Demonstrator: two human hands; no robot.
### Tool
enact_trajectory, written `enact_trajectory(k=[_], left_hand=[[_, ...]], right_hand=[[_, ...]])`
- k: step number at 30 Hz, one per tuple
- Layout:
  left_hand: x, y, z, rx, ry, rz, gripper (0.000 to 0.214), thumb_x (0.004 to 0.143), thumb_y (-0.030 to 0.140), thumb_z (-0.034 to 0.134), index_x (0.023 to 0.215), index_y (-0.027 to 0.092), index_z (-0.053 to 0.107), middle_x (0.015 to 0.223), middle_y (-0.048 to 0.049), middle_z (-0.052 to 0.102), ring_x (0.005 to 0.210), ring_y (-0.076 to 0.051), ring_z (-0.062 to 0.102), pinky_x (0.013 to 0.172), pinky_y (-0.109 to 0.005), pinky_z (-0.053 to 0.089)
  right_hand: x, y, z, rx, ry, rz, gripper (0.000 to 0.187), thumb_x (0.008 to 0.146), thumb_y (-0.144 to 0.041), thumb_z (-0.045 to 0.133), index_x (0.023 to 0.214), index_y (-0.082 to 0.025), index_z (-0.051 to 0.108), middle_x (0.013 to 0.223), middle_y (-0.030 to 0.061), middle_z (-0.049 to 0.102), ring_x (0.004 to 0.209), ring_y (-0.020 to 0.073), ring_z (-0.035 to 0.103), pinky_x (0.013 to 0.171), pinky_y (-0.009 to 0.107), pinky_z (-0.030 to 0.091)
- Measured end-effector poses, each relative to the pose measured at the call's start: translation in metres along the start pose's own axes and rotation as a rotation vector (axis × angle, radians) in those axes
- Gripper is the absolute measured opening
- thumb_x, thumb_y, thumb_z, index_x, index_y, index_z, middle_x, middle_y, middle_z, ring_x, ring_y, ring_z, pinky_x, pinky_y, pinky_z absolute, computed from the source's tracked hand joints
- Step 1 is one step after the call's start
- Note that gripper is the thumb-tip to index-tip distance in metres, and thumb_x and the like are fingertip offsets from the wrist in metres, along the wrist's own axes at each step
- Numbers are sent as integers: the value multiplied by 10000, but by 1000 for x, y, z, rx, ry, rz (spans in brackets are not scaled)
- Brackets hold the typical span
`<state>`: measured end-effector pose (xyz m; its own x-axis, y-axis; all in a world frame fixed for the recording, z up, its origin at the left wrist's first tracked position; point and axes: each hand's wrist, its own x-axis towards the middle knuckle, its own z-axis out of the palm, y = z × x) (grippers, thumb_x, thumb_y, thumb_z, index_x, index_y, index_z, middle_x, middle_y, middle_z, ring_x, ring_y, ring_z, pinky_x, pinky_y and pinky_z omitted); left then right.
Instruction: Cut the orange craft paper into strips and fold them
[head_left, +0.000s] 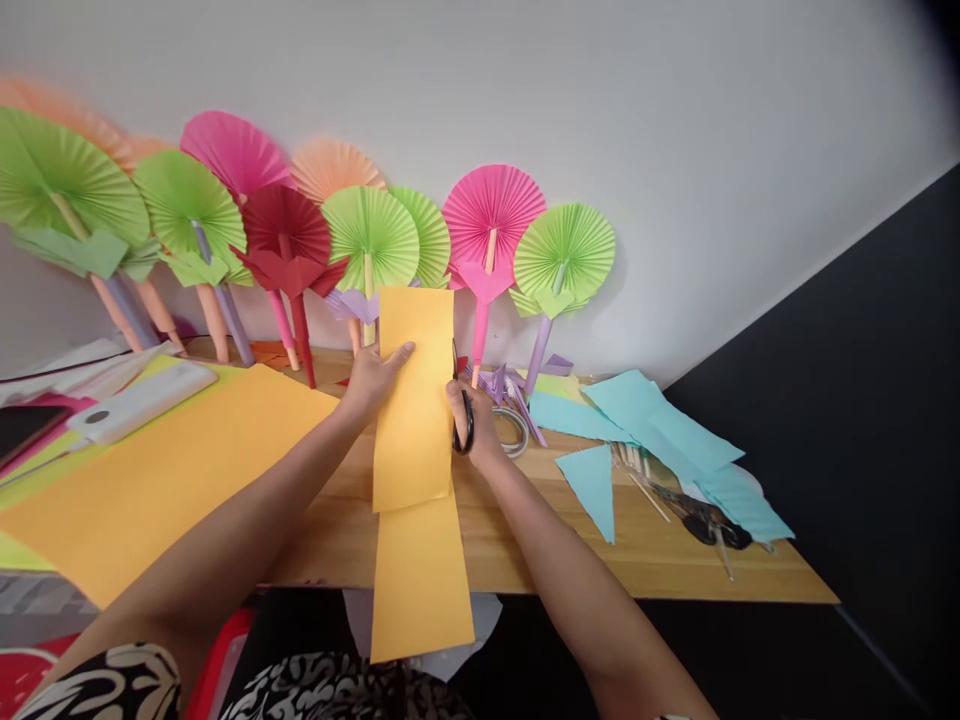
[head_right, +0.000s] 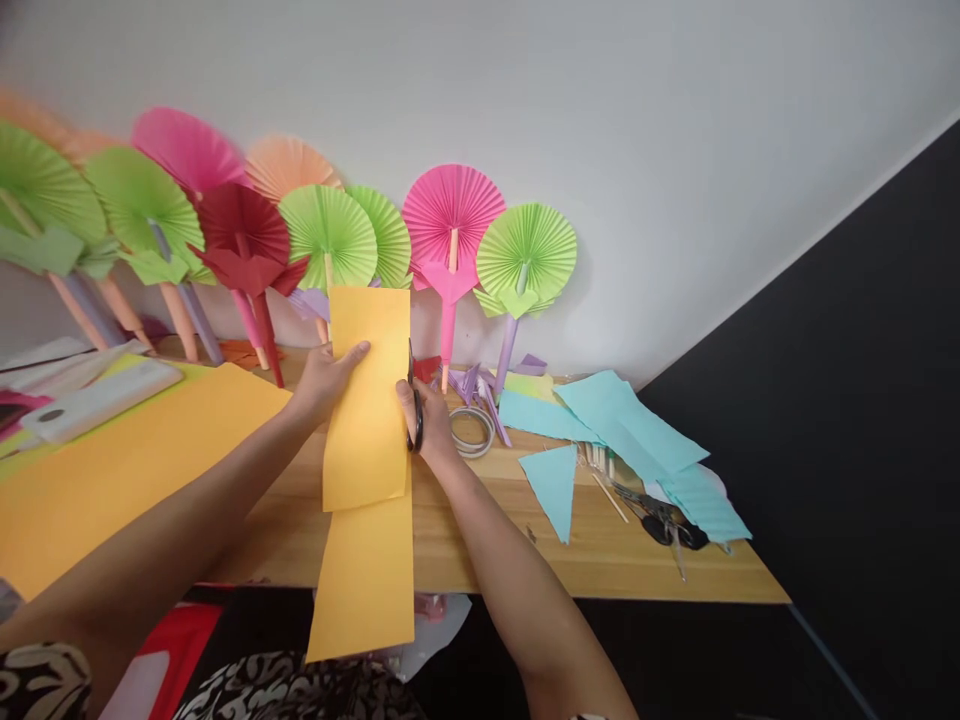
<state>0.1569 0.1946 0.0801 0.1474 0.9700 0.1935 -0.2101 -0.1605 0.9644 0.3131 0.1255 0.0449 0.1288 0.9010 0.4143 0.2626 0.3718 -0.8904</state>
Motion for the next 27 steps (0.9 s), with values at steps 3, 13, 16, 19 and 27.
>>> enact_trajectory(k=[3, 13, 16, 19, 27], left_hand=[[-5, 1, -7, -7, -17, 20, 590, 718, 543, 825, 1113, 124, 696, 1089, -96, 779, 1022, -298, 747, 867, -354, 632], [-9, -17, -15, -15, -58, -39, 599, 682, 580, 838, 1082, 147, 737, 1068, -139, 788, 964, -309, 765, 800, -375, 657], [-13, -19, -17, -8, -57, -63, 624, 662, 599, 846, 1068, 138, 740, 1068, -142, 789, 955, -316, 766, 787, -375, 659], [-18, -20, -20, -23, -43, -100, 664, 618, 625, 863, 1030, 118, 744, 1073, -157, 786, 957, -332, 764, 788, -391, 659], [-23, -21, -17, -88, -21, -147, 678, 577, 630, 884, 994, 110, 756, 1083, -154, 786, 933, -327, 765, 773, -384, 657]], right_hand=[[-1, -5, -1, -1, -61, -5, 524, 941, -677, 436, 656, -237, 456, 607, -16, 523, 618, 157, 552, 574, 276, 396], [1, -8, 0, 108, -87, 144, 525, 845, -753, 552, 735, -242, 497, 544, -39, 508, 523, 162, 505, 487, 292, 385], [0, -13, 0, 93, -101, 150, 509, 835, -742, 580, 795, -235, 550, 582, -37, 530, 539, 165, 507, 501, 297, 396], [-2, -19, 2, 82, -122, 122, 492, 867, -713, 561, 902, -227, 624, 635, -16, 587, 635, 198, 578, 581, 314, 461], [-3, -12, 5, 90, -55, 111, 426, 897, -638, 567, 948, -224, 652, 892, 43, 701, 853, 232, 641, 730, 334, 516]])
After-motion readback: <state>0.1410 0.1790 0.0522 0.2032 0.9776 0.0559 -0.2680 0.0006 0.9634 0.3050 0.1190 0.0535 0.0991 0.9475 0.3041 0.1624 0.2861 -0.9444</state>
